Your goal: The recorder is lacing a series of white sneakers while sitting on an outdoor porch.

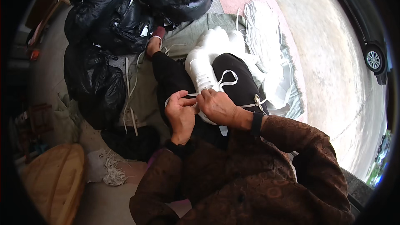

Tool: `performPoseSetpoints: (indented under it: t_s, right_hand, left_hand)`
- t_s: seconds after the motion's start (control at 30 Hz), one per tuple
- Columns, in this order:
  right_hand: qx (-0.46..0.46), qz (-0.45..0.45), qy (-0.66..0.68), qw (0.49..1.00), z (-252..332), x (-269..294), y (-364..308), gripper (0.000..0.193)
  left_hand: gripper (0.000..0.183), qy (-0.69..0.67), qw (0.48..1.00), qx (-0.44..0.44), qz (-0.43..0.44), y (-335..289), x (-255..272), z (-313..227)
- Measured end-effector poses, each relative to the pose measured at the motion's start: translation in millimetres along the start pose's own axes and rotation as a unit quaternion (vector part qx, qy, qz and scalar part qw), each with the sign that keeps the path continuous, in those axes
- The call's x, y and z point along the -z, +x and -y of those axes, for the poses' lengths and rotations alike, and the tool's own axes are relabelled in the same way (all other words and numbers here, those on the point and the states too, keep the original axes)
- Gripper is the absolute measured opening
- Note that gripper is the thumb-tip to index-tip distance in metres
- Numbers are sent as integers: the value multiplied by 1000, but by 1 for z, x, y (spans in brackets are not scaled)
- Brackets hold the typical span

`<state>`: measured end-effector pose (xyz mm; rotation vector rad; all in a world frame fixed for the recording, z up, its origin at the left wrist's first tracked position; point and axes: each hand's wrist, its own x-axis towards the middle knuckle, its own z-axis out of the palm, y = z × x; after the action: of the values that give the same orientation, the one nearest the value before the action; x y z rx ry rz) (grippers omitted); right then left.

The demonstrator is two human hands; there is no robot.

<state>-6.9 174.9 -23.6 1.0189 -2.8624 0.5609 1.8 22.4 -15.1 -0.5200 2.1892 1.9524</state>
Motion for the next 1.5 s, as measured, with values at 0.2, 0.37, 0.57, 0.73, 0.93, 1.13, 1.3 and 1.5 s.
performPoseSetpoints:
  t_s: [0.2,0.37,0.57,0.73,0.93,1.13,1.3,1.5]
  right_hand:
    - [-242,107,328,907,6,58,2,9]
    - [-3,20,480,877,58,111,-11,13]
    - [-354,-244,736,523,-95,117,-47,17]
    - [-492,-285,409,713,-187,95,-118,16]
    - [-199,-118,286,930,-80,63,-45,10]
    - [74,-11,30,997,-53,38,0,26]
    - [88,12,-18,996,-62,34,-18,18]
    - [8,93,161,983,-65,55,-34,11]
  left_hand:
    - [36,180,959,-214,44,-37,19,-19]
    - [27,-27,937,-234,259,-72,-4,-17]
    - [45,-316,944,88,29,-26,100,-20]
    - [35,12,987,120,-108,-8,124,28]
    - [37,381,870,-307,65,-7,11,-28]
    - [33,9,975,36,217,12,64,-40]
    - [36,-391,918,48,50,9,116,-39]
    - [23,-603,793,87,-1,7,148,-11]
